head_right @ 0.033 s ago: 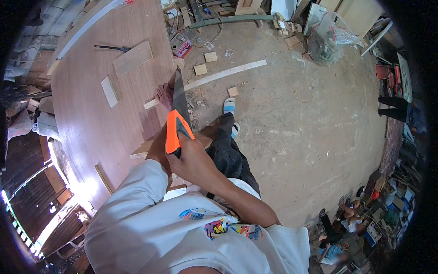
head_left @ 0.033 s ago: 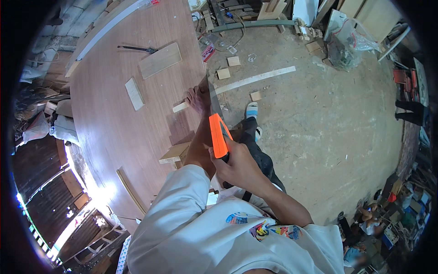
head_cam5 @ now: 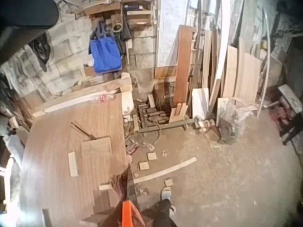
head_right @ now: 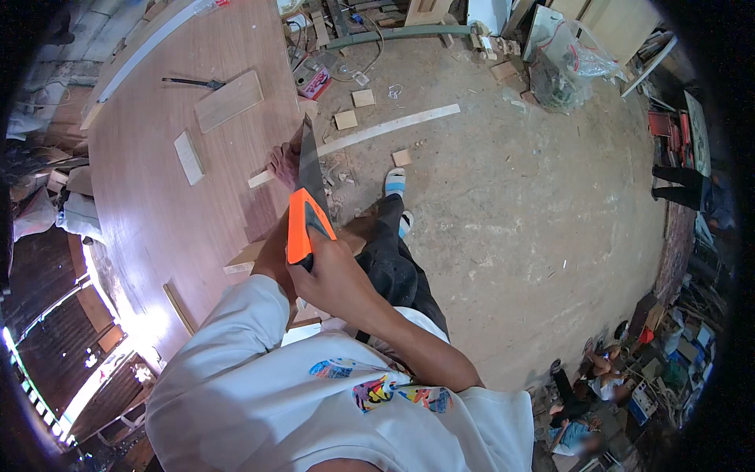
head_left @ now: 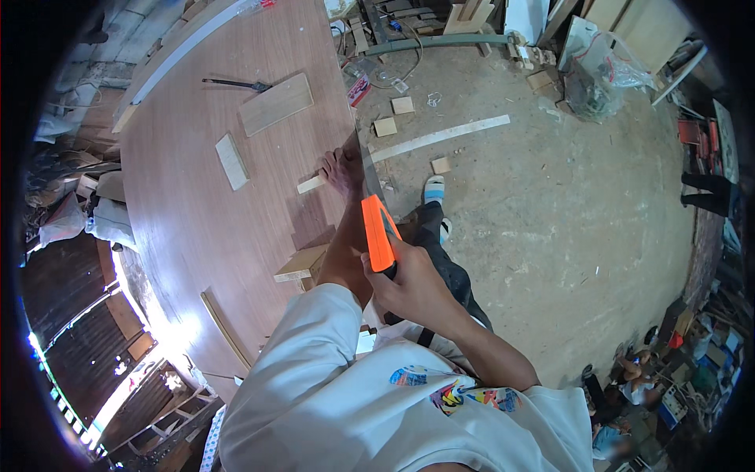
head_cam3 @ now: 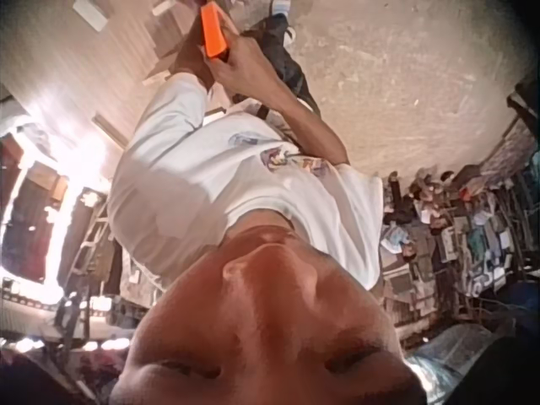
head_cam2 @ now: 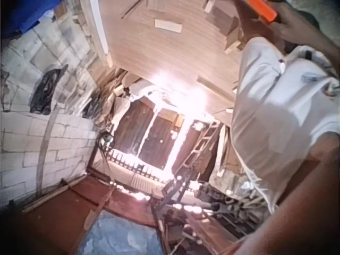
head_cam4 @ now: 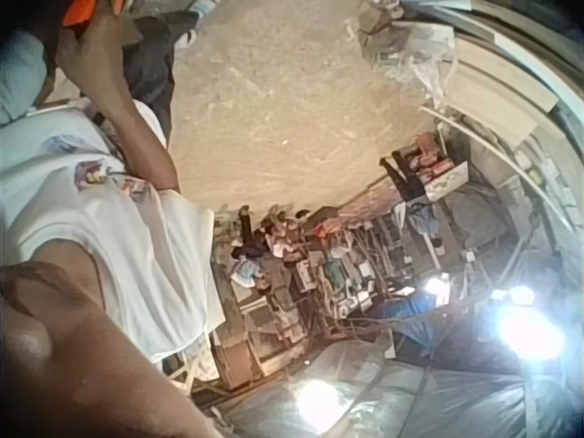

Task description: Sawing a piece of wood using a handsaw on a workbench.

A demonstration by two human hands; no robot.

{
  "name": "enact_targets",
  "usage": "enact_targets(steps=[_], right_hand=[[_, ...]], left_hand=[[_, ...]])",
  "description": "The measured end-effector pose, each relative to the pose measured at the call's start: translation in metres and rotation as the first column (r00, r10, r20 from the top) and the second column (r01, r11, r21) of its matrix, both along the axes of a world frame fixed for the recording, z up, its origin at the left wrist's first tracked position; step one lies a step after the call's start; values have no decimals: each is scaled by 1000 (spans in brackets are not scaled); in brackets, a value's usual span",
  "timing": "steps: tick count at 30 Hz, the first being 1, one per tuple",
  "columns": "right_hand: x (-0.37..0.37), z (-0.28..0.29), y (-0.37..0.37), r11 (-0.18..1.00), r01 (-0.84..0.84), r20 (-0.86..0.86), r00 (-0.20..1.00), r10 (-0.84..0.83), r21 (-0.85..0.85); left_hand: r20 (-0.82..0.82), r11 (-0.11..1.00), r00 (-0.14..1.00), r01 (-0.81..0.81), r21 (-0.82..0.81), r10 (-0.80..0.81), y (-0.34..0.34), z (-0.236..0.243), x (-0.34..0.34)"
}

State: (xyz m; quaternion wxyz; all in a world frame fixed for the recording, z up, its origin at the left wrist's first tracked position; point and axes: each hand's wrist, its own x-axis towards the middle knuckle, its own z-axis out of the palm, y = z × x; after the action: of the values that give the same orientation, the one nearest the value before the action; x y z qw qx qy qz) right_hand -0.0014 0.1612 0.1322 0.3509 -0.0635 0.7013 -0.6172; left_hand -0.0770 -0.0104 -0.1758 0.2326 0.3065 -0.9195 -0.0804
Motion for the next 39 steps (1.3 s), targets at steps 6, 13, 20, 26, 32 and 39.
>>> enact_targets(steps=[6,13,20,26,32,39], right_hand=[[-15,-12,10,996,89,-95,992,-88,9],[-25,6,16,995,99,150,984,-98,1],[-14,1,14,993,110,-104,988,-114,-47],[-20,8,13,996,68,150,986,-77,64],[-16,6,13,996,26,79,996,-33,84],[-7,13,9,999,0,-21,1000,1,43]], left_hand=[[-37,999,999,-18,-44,16,2,-5,1],[-39,999,998,-40,-24,39,-1,-10,0],[-48,1000,999,-9,12,10,-2,-9,5],[-19,1000,1000,-7,30,8,-6,-12,4],[14,998,1000,-23,62,22,-2,-11,3],[3,1000,1000,-21,8,21,-5,-21,5]])
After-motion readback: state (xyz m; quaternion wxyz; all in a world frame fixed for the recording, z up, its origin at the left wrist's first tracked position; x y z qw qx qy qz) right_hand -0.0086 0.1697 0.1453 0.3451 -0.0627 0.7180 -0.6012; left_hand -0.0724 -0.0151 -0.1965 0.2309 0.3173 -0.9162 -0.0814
